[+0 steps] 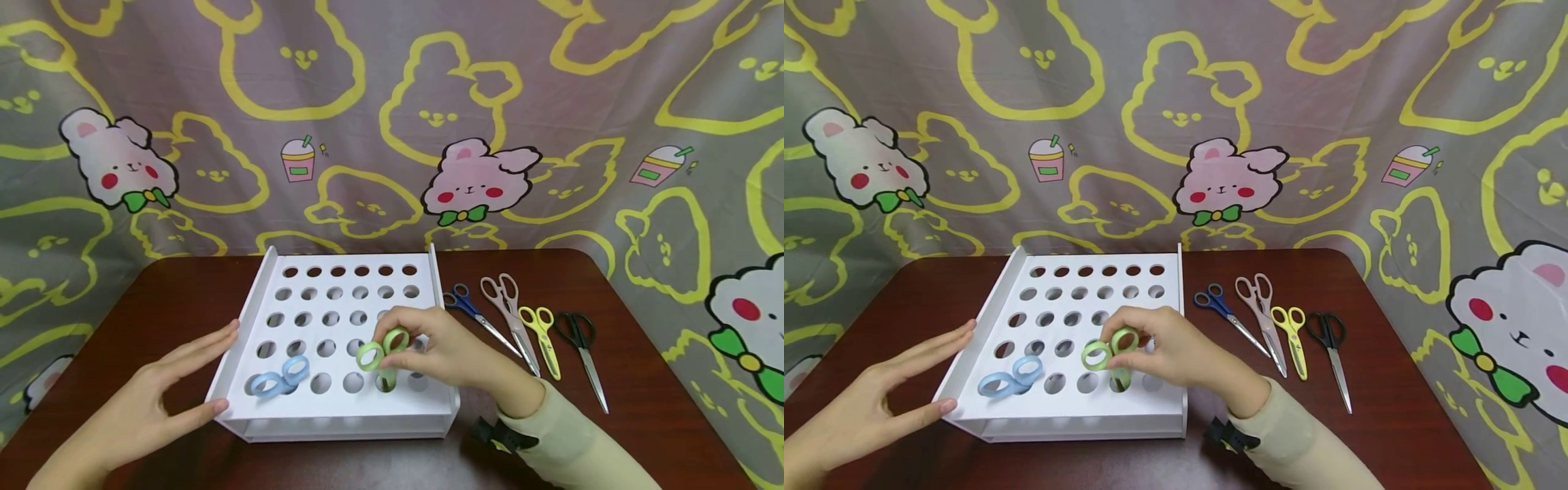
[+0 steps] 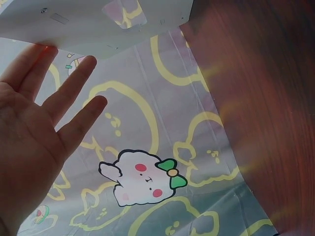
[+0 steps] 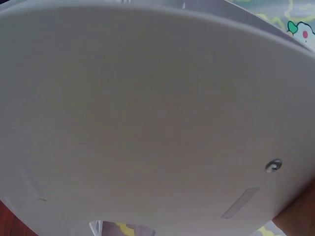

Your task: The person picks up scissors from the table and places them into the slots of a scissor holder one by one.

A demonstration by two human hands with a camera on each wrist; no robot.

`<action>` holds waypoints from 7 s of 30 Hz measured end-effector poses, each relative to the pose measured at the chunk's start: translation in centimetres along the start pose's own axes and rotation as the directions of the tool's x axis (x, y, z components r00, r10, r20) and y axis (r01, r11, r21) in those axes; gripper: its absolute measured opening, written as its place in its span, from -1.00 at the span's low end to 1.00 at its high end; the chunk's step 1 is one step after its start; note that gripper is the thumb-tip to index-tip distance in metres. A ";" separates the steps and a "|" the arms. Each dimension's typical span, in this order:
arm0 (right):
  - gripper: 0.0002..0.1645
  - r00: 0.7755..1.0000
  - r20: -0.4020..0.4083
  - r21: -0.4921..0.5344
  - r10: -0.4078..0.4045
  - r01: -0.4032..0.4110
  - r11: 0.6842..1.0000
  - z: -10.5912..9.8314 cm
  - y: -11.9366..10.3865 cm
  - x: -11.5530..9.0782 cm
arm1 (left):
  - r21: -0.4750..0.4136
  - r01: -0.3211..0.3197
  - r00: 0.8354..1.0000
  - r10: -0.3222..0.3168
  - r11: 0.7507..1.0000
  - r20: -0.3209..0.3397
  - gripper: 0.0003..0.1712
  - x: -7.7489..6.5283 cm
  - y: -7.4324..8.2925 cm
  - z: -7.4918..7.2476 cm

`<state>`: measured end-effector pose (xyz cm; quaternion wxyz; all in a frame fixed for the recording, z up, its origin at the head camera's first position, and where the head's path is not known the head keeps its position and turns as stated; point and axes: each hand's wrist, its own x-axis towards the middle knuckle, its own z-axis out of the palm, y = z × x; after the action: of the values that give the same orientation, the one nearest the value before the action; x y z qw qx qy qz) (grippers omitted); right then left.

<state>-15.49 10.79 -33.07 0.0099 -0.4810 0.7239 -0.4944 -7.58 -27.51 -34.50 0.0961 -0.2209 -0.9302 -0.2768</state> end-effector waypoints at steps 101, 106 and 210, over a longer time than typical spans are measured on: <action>-0.77 0.944 -0.212 -0.310 0.251 -0.309 0.899 -10.6 2.8 -9.0 | -0.003 -0.021 1.000 0.021 1.000 -0.019 -0.01 -0.2 0.1 0.2; -0.82 0.912 -0.249 -0.305 0.325 -0.393 0.868 -12.3 5.1 -11.0 | 0.014 -0.025 0.999 0.025 1.000 -0.023 -0.01 -0.3 0.1 0.2; -0.63 0.825 -0.280 -0.401 0.491 -0.566 0.721 -15.7 12.2 -14.6 | -0.025 -0.062 0.998 0.061 0.998 -0.034 -0.03 -0.2 0.1 0.2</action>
<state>-23.67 32.76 -40.63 -0.0213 -0.2019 0.9264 -0.3172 -7.33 -27.39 -34.71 0.1172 -0.2459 -0.9176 -0.2894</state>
